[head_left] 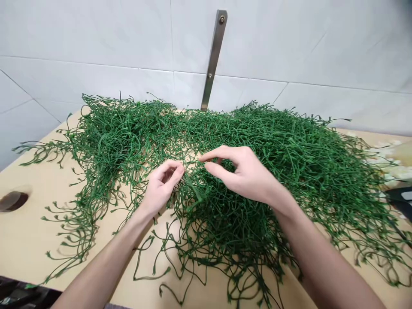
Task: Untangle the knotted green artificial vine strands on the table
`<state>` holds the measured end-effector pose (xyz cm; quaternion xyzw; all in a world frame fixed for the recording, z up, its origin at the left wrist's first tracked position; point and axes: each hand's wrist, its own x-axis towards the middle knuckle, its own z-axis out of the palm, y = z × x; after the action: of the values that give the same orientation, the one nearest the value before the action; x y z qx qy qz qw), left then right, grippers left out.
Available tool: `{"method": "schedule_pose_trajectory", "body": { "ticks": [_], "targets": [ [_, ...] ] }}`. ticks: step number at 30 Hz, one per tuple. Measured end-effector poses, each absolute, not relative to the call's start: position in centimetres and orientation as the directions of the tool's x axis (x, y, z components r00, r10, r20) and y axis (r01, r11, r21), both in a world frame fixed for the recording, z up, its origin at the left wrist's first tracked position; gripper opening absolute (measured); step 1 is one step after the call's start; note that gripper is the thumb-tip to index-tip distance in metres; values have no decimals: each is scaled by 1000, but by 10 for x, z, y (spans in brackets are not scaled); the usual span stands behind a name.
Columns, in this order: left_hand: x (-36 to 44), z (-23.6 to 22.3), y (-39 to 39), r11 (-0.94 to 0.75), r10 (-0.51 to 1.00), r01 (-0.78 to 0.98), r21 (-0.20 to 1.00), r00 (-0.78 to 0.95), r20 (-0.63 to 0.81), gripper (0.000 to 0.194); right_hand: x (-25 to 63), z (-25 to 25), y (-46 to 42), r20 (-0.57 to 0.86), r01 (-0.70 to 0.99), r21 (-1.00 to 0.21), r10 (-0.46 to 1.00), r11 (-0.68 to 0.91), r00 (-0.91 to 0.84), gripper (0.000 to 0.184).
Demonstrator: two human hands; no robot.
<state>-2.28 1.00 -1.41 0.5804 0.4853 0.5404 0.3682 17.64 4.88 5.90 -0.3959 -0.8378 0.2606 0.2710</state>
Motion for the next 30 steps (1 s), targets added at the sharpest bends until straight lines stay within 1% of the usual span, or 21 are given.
{"method": "schedule_pose_trajectory", "body": {
  "ticks": [3, 5, 9, 13, 17, 20, 24, 26, 30],
  "targets": [
    [-21, -14, 9, -326, 939, 213, 921, -36, 341, 17, 162, 49, 46, 145, 437, -748, 766, 499, -626, 27],
    [-20, -14, 8, -328, 938, 239, 914, -34, 345, 17, 157, 42, 47, 126, 397, -782, 747, 480, -653, 23],
    [-21, -14, 7, -304, 944, 285, 909, -34, 327, 18, 156, 38, 48, 127, 414, -771, 754, 484, -645, 14],
    [-20, -14, 7, -315, 942, 304, 899, -15, 335, 20, 158, 39, 48, 143, 417, -745, 735, 521, -663, 14],
    [-19, -14, 5, -331, 937, 295, 896, -11, 350, 18, 158, 37, 48, 167, 453, -654, 699, 606, -695, 18],
    [-19, -13, 4, -319, 942, 294, 901, -5, 335, 16, 159, 36, 48, 178, 485, -583, 685, 652, -706, 21],
    [-18, -12, 4, -301, 949, 311, 901, 2, 316, 16, 156, 35, 45, 215, 568, -443, 697, 694, -684, 25],
    [-19, -12, 4, -295, 951, 316, 902, 8, 308, 16, 153, 34, 43, 246, 578, -375, 679, 725, -692, 28],
    [-20, -13, 4, -285, 957, 331, 900, 44, 287, 18, 149, 27, 42, 328, 571, -316, 652, 758, -683, 23]
  ]
}}
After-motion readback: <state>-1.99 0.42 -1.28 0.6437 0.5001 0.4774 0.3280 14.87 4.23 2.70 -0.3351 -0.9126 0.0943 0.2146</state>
